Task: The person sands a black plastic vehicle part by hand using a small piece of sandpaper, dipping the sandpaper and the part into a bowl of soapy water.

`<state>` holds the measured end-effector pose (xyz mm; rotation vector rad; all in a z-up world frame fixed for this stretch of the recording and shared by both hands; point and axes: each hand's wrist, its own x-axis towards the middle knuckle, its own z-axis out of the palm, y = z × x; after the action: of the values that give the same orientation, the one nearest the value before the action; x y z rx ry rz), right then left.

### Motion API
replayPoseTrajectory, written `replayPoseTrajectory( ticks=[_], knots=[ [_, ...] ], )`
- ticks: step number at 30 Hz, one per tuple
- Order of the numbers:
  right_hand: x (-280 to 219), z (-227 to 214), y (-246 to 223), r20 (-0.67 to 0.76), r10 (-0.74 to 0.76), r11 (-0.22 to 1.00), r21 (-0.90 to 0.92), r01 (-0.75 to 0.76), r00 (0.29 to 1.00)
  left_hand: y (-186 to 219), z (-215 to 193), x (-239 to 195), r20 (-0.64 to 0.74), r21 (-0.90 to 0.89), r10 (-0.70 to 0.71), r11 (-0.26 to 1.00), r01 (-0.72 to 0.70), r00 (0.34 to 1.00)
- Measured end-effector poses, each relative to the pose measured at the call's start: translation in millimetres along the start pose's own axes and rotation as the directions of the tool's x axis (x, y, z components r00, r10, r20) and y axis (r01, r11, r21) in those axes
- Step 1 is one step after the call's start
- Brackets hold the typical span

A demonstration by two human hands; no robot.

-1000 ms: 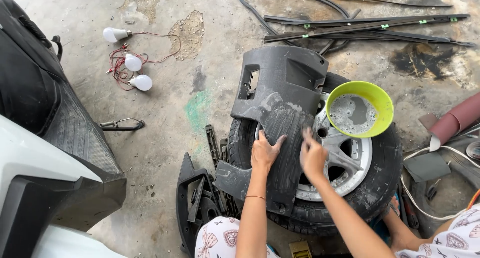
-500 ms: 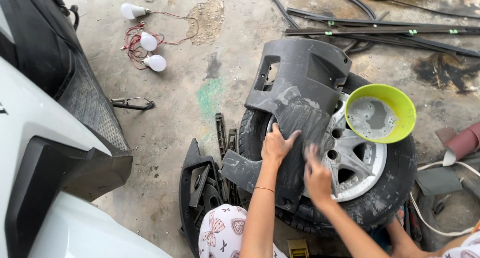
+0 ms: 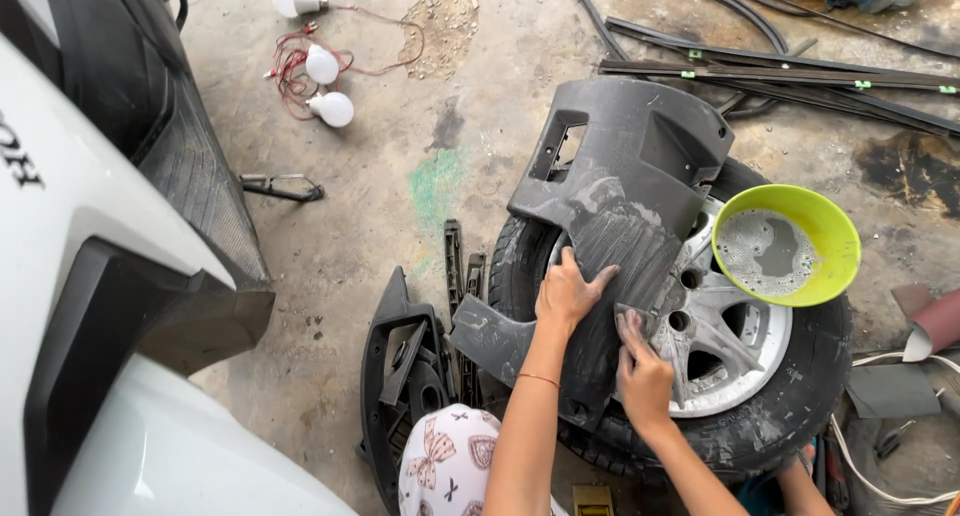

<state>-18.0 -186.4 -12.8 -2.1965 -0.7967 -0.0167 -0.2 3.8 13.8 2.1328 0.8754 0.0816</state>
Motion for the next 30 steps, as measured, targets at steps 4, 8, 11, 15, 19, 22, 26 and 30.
replayPoseTrajectory(
  ticks=[4,8,11,15,19,22,26,30],
  knots=[
    [72,-1,3,-0.221,0.095,0.992,-0.062,-0.111,0.971,-16,20,5,-0.224,0.034,0.13,0.992,-0.126,0.966],
    [78,-7,-17,-0.316,0.18,0.98,-0.021,-0.196,0.932,-19,23,10,-0.224,0.019,0.127,0.992,-0.126,0.966],
    [29,-12,-37,-0.224,0.152,0.986,-0.039,-0.165,0.963,-18,24,12,-0.232,0.033,0.126,0.992,-0.122,0.965],
    [37,14,32,-0.218,0.089,0.987,-0.11,-0.115,0.972,-23,28,16,-0.23,0.06,0.13,0.991,-0.119,0.964],
    [69,16,39,-0.33,0.321,0.933,-0.05,-0.356,0.888,-15,21,11,-0.169,0.047,0.115,0.993,-0.108,0.979],
    [28,-14,-30,-0.225,0.334,0.934,-0.055,-0.354,0.915,-11,17,13,-0.169,0.035,0.116,0.993,-0.111,0.979],
    [-2,-3,-9,-0.083,0.203,0.972,-0.103,-0.211,0.976,-11,16,15,-0.157,0.035,0.084,0.996,-0.08,0.984],
    [52,-7,3,-0.204,0.098,0.986,-0.112,-0.122,0.974,-16,21,15,-0.176,0.061,0.093,0.995,-0.083,0.98]
  ],
)
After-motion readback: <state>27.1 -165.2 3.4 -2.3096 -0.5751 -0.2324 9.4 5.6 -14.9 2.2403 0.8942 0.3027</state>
